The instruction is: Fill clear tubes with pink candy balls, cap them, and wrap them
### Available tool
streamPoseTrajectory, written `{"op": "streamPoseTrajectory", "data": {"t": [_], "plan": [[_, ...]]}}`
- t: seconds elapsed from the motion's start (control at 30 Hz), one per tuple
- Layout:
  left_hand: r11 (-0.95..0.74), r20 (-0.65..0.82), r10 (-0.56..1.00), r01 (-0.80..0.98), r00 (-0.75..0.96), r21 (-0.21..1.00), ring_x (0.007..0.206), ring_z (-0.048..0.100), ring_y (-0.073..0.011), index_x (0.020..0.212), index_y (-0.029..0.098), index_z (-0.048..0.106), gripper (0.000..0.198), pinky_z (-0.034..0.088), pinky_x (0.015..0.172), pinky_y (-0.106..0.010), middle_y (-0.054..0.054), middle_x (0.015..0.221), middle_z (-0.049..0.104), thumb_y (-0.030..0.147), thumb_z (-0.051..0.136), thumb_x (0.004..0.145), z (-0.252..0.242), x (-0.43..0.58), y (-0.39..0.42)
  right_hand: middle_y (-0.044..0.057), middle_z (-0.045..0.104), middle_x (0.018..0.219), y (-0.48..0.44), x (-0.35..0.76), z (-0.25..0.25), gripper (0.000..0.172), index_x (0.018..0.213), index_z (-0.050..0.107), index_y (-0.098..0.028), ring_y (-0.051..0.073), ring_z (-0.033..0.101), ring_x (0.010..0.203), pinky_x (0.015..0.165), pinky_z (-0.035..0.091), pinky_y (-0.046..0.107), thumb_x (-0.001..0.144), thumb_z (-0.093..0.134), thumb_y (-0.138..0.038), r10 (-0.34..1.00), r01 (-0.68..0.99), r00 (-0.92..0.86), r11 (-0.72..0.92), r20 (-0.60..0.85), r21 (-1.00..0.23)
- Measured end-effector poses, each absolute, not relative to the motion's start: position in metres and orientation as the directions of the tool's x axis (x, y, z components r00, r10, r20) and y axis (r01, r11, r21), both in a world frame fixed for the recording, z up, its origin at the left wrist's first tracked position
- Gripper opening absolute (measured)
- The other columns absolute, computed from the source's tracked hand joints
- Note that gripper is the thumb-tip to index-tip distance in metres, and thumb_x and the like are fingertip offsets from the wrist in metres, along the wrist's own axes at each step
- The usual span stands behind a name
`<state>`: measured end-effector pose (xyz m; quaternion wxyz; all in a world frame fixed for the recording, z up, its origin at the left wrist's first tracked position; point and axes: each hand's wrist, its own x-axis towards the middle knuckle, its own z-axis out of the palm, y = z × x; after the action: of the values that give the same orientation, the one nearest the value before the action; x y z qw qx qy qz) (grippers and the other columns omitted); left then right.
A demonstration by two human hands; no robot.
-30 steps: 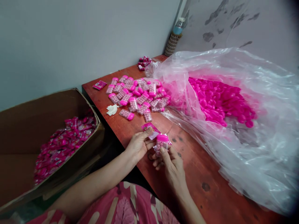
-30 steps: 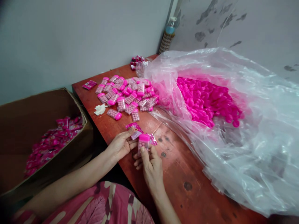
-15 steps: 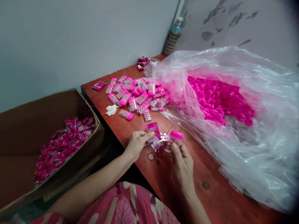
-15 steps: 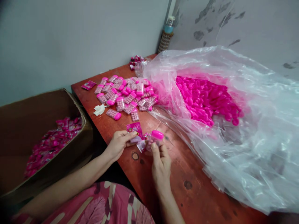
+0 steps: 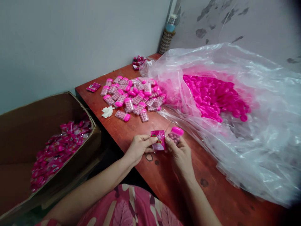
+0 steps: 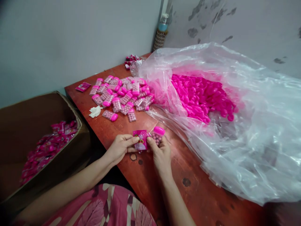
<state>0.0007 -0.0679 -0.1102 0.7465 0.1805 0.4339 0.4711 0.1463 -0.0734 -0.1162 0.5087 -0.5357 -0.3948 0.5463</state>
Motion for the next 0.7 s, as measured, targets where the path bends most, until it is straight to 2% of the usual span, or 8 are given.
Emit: {"op": "streamPoseTrajectory", "data": {"t": [0.1,0.2,0.3,0.5,0.6,0.7], "plan": [[0.462,-0.534,0.839,-0.657,0.106,0.596,0.051,0.061,-0.0126,0.064,0.006,0.063,0.015,0.054,0.050,-0.021,-0.006,0.061,0.065,0.017,0.073,0.067,-0.111,-0.001,-0.064,0.000,0.058,0.074,-0.092,0.147,-0.110,0.021,0.089,0.054,-0.019,0.011,0.052,0.058,0.050,0.043,0.021,0.081,0.058,-0.038,0.980,-0.104,0.086,-0.173,-0.182,-0.980],[0.441,-0.556,0.826,-0.717,0.089,0.540,0.053,0.062,-0.0120,0.069,0.009,0.061,0.011,0.056,0.053,-0.024,-0.004,0.063,0.064,0.016,0.067,0.074,-0.113,-0.002,-0.062,0.003,0.061,0.083,-0.116,0.141,-0.105,0.023,0.096,0.053,-0.019,0.013,0.058,0.066,0.056,0.048,0.024,0.084,0.054,-0.038,0.974,-0.089,-0.011,-0.226,-0.226,-0.970],[0.430,-0.565,0.818,-0.763,0.104,0.483,0.057,0.063,-0.0129,0.073,0.010,0.060,0.009,0.056,0.056,-0.025,-0.004,0.067,0.065,0.017,0.065,0.076,-0.115,0.001,-0.062,0.003,0.063,0.079,-0.132,0.130,-0.105,0.025,0.098,0.053,-0.019,0.013,0.059,0.064,0.059,0.050,0.025,0.084,0.054,-0.040,0.960,-0.049,-0.064,-0.275,-0.272,-0.960],[0.442,-0.557,0.814,-0.798,0.164,0.411,0.058,0.063,-0.0138,0.074,0.009,0.059,0.011,0.055,0.058,-0.025,-0.006,0.067,0.064,0.018,0.066,0.076,-0.111,0.005,-0.063,0.001,0.063,0.078,-0.130,0.119,-0.111,0.025,0.093,0.051,-0.019,0.012,0.059,0.058,0.051,0.050,0.023,0.084,0.053,-0.042,0.961,-0.082,-0.058,-0.274,-0.270,-0.958],[0.431,-0.541,0.823,-0.809,0.171,0.400,0.060,0.063,-0.0143,0.075,0.010,0.060,0.013,0.055,0.060,-0.025,-0.005,0.067,0.065,0.020,0.068,0.074,-0.110,0.005,-0.065,0.001,0.063,0.078,-0.128,0.120,-0.111,0.024,0.093,0.051,-0.019,0.012,0.060,0.057,0.049,0.050,0.023,0.085,0.052,-0.042,0.960,-0.094,-0.063,-0.279,-0.274,-0.956],[0.435,-0.492,0.851,-0.773,0.185,0.463,0.055,0.061,-0.0132,0.074,0.008,0.061,0.019,0.052,0.055,-0.022,-0.006,0.065,0.064,0.024,0.070,0.072,-0.111,0.005,-0.067,0.000,0.062,0.077,-0.128,0.119,-0.112,0.024,0.093,0.051,-0.019,0.011,0.059,0.055,0.050,0.050,0.022,0.085,0.052,-0.041,0.953,-0.123,-0.091,-0.299,-0.289,-0.946]]}}
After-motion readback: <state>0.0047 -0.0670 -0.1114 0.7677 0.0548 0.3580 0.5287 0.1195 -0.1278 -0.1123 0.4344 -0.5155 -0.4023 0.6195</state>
